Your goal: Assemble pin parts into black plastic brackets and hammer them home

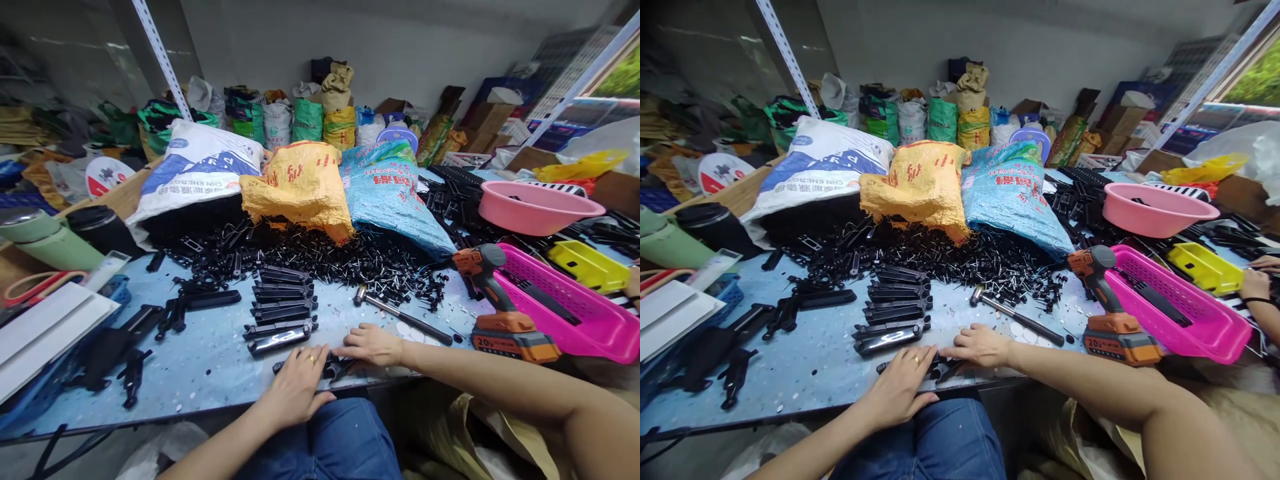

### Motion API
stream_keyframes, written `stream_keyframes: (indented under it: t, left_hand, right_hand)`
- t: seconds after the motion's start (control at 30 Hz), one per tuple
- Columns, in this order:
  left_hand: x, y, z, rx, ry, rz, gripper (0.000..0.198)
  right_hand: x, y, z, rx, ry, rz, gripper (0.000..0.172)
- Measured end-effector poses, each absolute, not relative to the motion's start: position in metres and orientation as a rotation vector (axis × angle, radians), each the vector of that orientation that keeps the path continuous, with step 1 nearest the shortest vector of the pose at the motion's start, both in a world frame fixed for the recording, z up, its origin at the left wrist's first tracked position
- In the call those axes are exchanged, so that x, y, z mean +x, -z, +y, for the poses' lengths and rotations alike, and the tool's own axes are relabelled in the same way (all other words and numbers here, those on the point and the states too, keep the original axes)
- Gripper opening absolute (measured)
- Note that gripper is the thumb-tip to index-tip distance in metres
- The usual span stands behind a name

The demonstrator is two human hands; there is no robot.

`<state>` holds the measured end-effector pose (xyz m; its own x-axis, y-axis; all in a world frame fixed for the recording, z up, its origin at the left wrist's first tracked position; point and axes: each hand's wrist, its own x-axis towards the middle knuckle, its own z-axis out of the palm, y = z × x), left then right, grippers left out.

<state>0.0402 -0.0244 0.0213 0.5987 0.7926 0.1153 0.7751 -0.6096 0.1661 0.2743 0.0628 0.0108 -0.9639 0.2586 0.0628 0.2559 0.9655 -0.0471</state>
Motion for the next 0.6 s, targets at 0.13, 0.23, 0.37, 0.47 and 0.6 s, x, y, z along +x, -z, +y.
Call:
stream_keyframes:
  t: [0.13,0.23,0.37,0.47,0.6]
  left_hand:
    - [0.025,-0.015,-0.023,2.821,-0.318,1.422,0.045]
    - [0.016,-0.015,-0.015,2.845,-0.483,1.462,0.042]
    - [0.007,-0.036,-0.009,2.830,-0.628,1.530,0.051]
    - [0.000,-0.061,-0.020,2.875,-0.638,1.235,0.051]
    - [-0.004,-0.068,-0.059,2.655,-0.851,0.859,0.054]
  right_hand:
    - [0.269,-0.011,0.057,-0.665,0.023,-3.051,0.061]
    - [0.260,-0.015,0.046,-0.646,-0.012,-3.007,0.061]
    - [0.250,-0.034,0.034,-0.647,-0.020,-2.968,0.058]
    - [0.246,-0.060,0.021,-0.532,-0.091,-2.870,0.058]
    - [0.239,-0.091,-0.009,-0.187,-0.441,-2.634,0.054]
